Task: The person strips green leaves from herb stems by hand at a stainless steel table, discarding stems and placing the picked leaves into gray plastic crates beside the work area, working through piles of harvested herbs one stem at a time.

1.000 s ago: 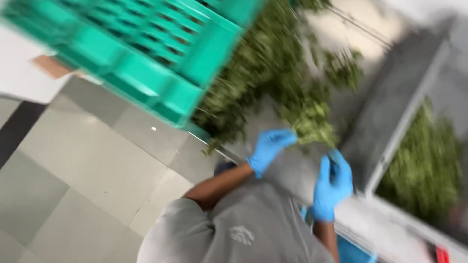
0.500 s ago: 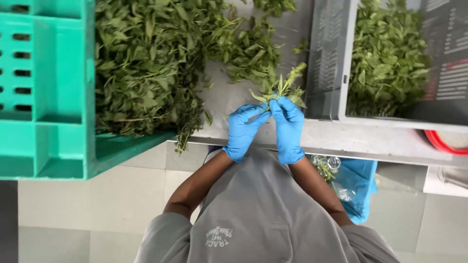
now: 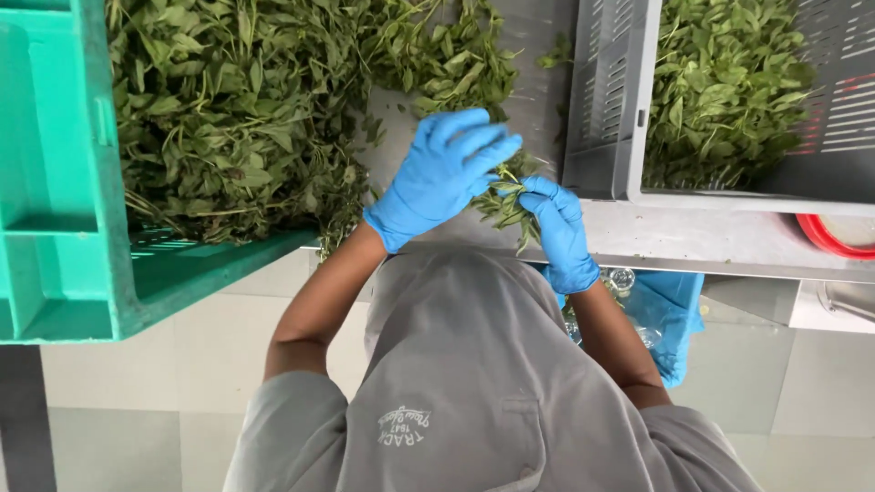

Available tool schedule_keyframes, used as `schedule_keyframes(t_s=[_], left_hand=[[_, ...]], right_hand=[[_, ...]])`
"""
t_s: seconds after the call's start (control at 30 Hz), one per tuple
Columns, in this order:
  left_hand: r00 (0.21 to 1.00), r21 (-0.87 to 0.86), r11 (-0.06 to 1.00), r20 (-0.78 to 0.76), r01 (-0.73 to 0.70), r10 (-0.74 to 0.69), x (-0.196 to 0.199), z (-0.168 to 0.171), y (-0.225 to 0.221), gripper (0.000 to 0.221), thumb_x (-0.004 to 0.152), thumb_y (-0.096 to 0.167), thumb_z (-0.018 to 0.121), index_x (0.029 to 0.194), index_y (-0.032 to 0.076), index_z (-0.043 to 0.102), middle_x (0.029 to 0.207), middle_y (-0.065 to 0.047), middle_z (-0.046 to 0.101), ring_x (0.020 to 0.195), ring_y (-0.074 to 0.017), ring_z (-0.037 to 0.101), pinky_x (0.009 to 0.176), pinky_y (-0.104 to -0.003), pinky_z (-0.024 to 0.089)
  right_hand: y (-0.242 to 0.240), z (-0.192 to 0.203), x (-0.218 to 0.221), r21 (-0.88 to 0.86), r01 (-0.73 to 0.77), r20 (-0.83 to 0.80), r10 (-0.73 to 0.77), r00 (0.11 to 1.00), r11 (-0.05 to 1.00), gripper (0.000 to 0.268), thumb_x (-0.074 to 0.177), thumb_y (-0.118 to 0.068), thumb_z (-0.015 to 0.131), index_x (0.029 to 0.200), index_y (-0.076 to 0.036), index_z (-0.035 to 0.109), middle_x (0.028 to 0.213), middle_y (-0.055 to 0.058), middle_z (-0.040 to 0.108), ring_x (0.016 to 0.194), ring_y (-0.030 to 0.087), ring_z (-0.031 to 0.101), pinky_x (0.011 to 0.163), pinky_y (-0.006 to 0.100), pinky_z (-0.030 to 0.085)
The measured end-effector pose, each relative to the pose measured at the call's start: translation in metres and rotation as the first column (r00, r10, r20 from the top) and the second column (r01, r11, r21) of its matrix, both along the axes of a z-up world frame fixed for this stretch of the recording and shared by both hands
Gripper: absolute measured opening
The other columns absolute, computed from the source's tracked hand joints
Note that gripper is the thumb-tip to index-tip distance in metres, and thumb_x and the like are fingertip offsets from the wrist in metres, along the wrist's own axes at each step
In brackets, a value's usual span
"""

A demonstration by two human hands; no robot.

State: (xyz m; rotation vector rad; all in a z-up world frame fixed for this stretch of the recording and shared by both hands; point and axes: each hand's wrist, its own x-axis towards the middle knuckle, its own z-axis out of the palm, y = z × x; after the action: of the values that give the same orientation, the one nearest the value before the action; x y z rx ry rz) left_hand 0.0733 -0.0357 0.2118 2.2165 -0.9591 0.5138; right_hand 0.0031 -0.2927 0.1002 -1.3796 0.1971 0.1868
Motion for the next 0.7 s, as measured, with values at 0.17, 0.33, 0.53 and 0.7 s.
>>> schedule_keyframes(t_s=[0.17,0.33,0.53,0.7], left_hand=[[0.992,0.384,0.919,0.045,0.091,-0.117,-0.008,-0.026,-0.015,0.018,0.094,0.02,0.073,0.108,0.013,0.066,0.102,-0.005,0.059,0.106,-0.0265,0.055,0.091,-0.044,0.045],[0.602,-0.506,0.812,-0.562,0.292,-0.567,-0.034,-0.062,-0.037,0.01,0.1,0.019,0.065,0.1,0.009,0.063,0.097,-0.003,0.057,0.098,-0.0248,0.052,0.089,-0.041,0.046],[0.31,-0.698,0.705,-0.703,-0.127,-0.64,-0.042,-0.136,-0.054,0.024,0.106,0.024,0.061,0.098,0.003,0.068,0.09,-0.006,0.059,0.087,-0.0236,0.052,0.082,-0.04,0.047],[0.701,0.096,0.991,-0.7,-0.098,0.137,-0.041,-0.13,-0.048,0.024,0.107,0.031,0.067,0.109,0.01,0.077,0.099,-0.012,0.07,0.101,-0.0292,0.062,0.092,-0.042,0.05]], right_hand=[[-0.001,0.051,0.003,-0.252,-0.283,-0.02,0.288,0.958,0.925,0.022,0.104,-0.013,0.062,0.121,0.0,0.068,0.091,0.002,0.066,0.078,0.006,0.059,0.071,0.024,0.053],[-0.039,-0.001,-0.023,0.211,-0.427,-0.005,0.438,0.899,0.879,0.018,0.104,-0.018,0.065,0.102,-0.002,0.071,0.085,0.004,0.065,0.07,0.009,0.052,0.062,0.026,0.042],[-0.015,0.044,-0.01,0.705,-0.371,0.221,0.309,0.925,0.605,0.033,0.111,-0.031,0.062,0.088,-0.008,0.066,0.068,0.001,0.048,0.059,0.013,0.038,0.059,0.032,0.029],[-0.014,0.033,-0.015,0.502,-0.016,-0.234,0.153,0.96,0.865,0.057,0.112,-0.051,0.046,0.115,0.002,0.067,0.069,0.0,0.042,0.059,0.01,0.034,0.057,0.029,0.028]])
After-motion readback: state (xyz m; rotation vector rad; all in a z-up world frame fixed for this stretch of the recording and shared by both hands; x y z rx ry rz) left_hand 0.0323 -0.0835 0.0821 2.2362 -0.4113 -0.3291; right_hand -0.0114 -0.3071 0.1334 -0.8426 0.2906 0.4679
